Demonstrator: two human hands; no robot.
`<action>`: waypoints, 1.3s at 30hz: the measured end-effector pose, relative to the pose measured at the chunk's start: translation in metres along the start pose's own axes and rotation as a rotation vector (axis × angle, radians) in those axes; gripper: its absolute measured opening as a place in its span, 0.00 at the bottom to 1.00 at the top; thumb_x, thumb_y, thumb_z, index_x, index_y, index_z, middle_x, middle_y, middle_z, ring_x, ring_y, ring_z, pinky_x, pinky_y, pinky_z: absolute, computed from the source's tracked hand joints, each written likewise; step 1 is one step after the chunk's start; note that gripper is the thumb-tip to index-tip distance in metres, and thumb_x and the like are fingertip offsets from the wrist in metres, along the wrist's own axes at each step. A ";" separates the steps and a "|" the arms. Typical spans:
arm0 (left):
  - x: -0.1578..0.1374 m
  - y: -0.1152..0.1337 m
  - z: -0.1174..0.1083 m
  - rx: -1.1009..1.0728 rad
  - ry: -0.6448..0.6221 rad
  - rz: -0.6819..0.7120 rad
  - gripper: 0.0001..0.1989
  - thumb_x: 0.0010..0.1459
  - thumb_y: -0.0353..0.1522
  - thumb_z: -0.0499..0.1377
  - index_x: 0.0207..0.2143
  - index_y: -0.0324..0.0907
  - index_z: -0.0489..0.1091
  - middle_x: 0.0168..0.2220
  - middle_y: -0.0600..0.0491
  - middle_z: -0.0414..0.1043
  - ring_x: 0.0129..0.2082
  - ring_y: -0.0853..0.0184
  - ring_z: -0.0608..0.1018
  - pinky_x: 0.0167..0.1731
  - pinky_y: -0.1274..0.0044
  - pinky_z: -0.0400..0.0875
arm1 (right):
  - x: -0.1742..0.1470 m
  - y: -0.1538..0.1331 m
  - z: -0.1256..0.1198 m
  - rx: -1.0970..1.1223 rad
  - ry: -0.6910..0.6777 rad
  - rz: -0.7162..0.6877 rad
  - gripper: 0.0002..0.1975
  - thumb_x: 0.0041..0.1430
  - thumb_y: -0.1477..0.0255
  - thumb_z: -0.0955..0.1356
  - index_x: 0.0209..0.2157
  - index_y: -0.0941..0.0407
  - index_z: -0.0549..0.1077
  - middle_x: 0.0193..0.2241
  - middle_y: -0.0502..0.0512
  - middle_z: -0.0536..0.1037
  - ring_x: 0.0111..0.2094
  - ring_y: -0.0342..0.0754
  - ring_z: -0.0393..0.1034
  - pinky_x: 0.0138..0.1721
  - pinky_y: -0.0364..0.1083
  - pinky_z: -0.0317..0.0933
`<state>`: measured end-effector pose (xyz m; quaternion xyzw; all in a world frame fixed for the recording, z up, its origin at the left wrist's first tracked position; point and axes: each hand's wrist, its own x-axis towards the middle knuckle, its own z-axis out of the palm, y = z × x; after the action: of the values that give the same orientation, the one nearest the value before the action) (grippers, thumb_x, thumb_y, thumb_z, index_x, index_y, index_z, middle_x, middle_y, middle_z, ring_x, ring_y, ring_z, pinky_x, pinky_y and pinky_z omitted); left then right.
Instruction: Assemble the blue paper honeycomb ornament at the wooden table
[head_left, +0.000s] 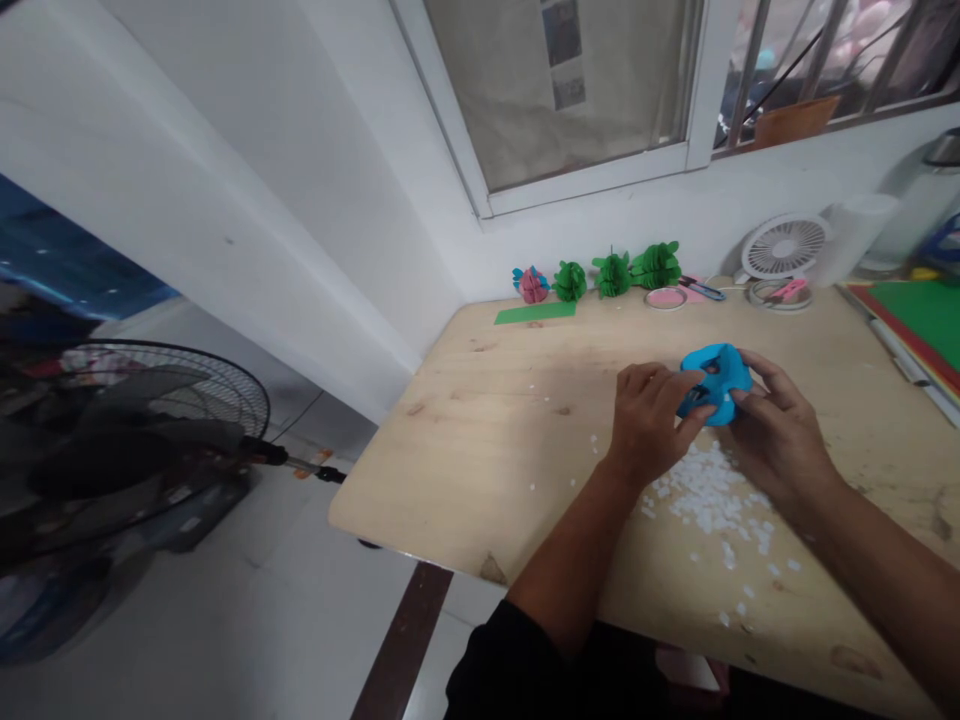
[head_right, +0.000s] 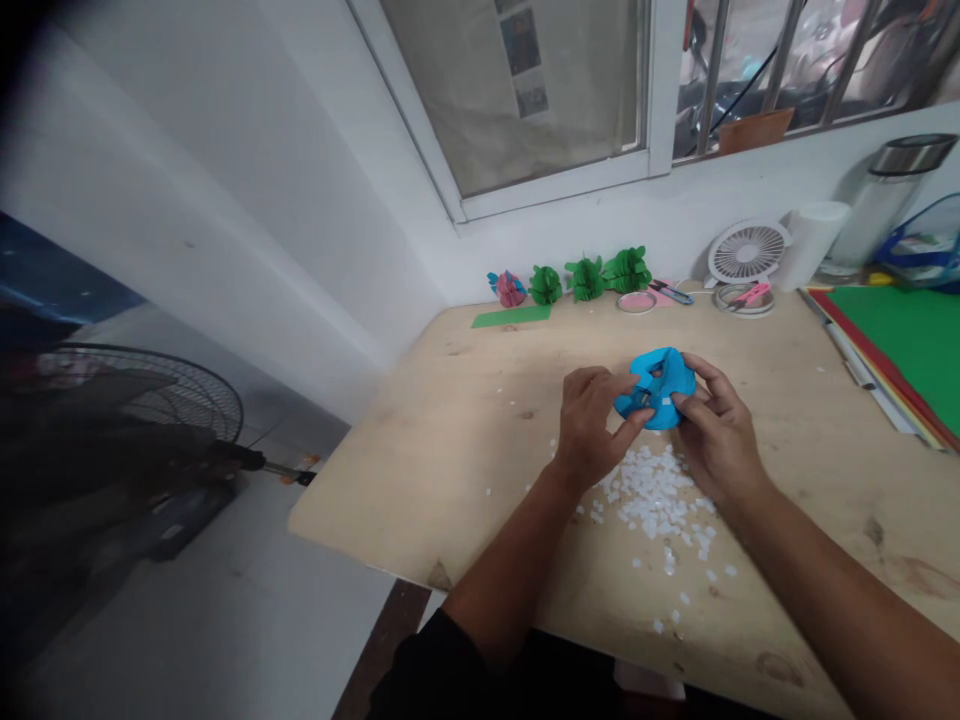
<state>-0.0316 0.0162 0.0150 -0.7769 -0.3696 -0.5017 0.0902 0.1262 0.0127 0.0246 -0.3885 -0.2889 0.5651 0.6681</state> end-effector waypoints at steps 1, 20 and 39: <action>-0.001 0.000 0.000 0.013 -0.030 -0.008 0.13 0.70 0.38 0.62 0.51 0.40 0.75 0.38 0.49 0.81 0.48 0.58 0.79 0.52 0.66 0.70 | 0.000 0.000 -0.001 -0.007 -0.005 0.002 0.27 0.35 0.73 0.82 0.43 0.47 0.84 0.38 0.49 0.86 0.35 0.46 0.77 0.36 0.43 0.71; -0.002 0.003 0.004 0.018 -0.053 0.039 0.07 0.71 0.33 0.59 0.43 0.43 0.77 0.38 0.50 0.81 0.48 0.59 0.78 0.52 0.67 0.67 | -0.003 -0.003 0.001 -0.007 -0.003 0.028 0.30 0.33 0.71 0.84 0.43 0.48 0.83 0.35 0.49 0.86 0.33 0.44 0.75 0.35 0.42 0.70; -0.005 0.004 0.006 0.109 -0.062 0.044 0.05 0.68 0.29 0.61 0.41 0.45 0.78 0.35 0.52 0.77 0.46 0.59 0.77 0.52 0.65 0.62 | -0.002 0.000 -0.002 -0.057 -0.023 -0.006 0.27 0.37 0.71 0.82 0.44 0.46 0.83 0.35 0.48 0.85 0.32 0.46 0.75 0.33 0.45 0.70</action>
<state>-0.0258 0.0142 0.0084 -0.7939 -0.3818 -0.4545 0.1319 0.1274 0.0108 0.0237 -0.3998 -0.3137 0.5592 0.6550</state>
